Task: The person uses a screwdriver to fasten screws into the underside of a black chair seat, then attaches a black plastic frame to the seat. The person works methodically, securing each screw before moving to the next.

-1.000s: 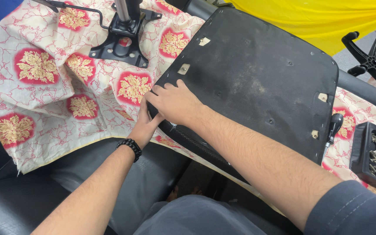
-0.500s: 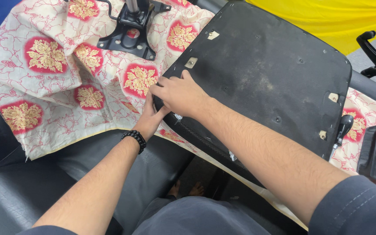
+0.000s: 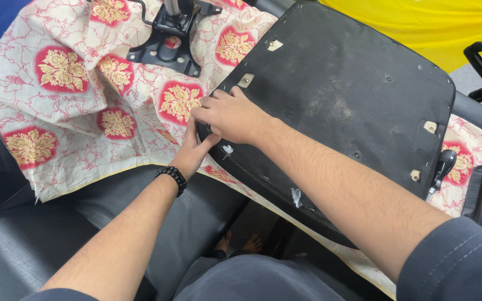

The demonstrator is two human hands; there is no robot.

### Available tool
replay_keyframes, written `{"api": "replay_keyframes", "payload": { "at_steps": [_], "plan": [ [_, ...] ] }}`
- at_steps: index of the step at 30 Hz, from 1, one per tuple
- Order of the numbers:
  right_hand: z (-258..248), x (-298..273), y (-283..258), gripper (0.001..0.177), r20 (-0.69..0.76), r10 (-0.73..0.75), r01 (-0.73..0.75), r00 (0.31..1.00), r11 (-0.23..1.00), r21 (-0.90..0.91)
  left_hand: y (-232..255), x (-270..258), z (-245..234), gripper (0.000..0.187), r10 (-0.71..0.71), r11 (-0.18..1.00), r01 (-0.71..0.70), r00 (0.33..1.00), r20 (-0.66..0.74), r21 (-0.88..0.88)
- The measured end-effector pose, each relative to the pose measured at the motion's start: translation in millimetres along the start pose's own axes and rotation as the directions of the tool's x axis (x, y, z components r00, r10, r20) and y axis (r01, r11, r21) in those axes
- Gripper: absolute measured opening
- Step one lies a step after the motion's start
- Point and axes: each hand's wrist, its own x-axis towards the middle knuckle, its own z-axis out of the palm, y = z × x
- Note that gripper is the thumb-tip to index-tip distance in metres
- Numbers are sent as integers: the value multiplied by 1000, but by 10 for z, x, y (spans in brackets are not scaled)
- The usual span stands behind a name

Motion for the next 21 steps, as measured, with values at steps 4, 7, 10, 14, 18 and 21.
{"api": "replay_keyframes", "payload": {
  "at_steps": [4,7,10,14,18,21],
  "plan": [
    [33,-13,-84,43,99,244,-235,965,967,-96,-5,4,4,99,32,995,-29,999,-33,93],
    [74,-13,-117,31,219,330,-312,918,943,-115,25,-3,9,97,-12,994,17,999,-49,104],
    [60,-47,-34,31,147,171,-164,974,985,-56,71,1,38,96,-20,999,21,999,-32,35],
    [3,-68,90,45,-37,-87,88,995,996,23,86,-18,38,91,-43,998,45,998,-38,45],
    [-2,-20,51,33,115,108,-109,988,994,5,44,14,31,97,50,996,-47,998,-35,82],
    [19,37,-9,35,253,313,-307,915,949,-63,22,2,29,98,-28,994,36,996,-80,100]
  ]
}}
